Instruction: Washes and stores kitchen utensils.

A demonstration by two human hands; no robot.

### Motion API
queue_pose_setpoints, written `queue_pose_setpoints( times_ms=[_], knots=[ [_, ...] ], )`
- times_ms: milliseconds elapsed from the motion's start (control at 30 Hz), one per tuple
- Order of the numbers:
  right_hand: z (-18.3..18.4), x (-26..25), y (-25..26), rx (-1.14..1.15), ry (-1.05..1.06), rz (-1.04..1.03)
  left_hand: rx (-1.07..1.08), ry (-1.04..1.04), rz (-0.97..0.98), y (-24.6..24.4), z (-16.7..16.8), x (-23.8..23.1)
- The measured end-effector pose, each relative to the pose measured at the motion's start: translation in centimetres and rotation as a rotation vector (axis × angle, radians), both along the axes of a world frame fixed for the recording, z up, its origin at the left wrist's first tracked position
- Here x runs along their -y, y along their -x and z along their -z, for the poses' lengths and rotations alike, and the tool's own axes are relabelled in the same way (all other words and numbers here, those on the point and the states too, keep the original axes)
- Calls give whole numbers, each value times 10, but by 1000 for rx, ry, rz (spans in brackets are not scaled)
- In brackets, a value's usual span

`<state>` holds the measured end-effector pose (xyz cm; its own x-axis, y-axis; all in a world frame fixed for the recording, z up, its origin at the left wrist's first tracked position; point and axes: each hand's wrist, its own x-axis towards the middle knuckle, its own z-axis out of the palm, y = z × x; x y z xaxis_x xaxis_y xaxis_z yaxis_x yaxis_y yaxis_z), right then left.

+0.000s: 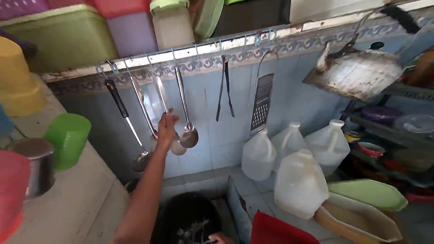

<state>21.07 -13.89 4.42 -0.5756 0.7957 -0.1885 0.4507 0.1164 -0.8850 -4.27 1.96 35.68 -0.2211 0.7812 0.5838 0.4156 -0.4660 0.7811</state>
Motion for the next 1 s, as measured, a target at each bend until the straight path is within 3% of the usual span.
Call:
queue_pose_setpoints(
  times_ms=[167, 333, 500, 600, 767, 1000],
  knots=[
    [9, -2, -2, 78, 60, 7, -62, 6, -218, -3, 60, -2],
    [25, -1, -2, 325, 107, -49, -247, 227, -328, -6, 173, 35],
    [48, 6, 3, 609, 174, -138, -264, 715, -267, 6, 320, 76],
    [48, 6, 9, 691, 182, -154, -415, 1056, -63, 24, 391, 96],
    [36, 7, 20, 800, 161, -129, -441, 1359, 72, 32, 435, 111],
    [38, 9, 25, 865, 188, -96, -677, 1391, -2, 0, 468, 105]
  ],
)
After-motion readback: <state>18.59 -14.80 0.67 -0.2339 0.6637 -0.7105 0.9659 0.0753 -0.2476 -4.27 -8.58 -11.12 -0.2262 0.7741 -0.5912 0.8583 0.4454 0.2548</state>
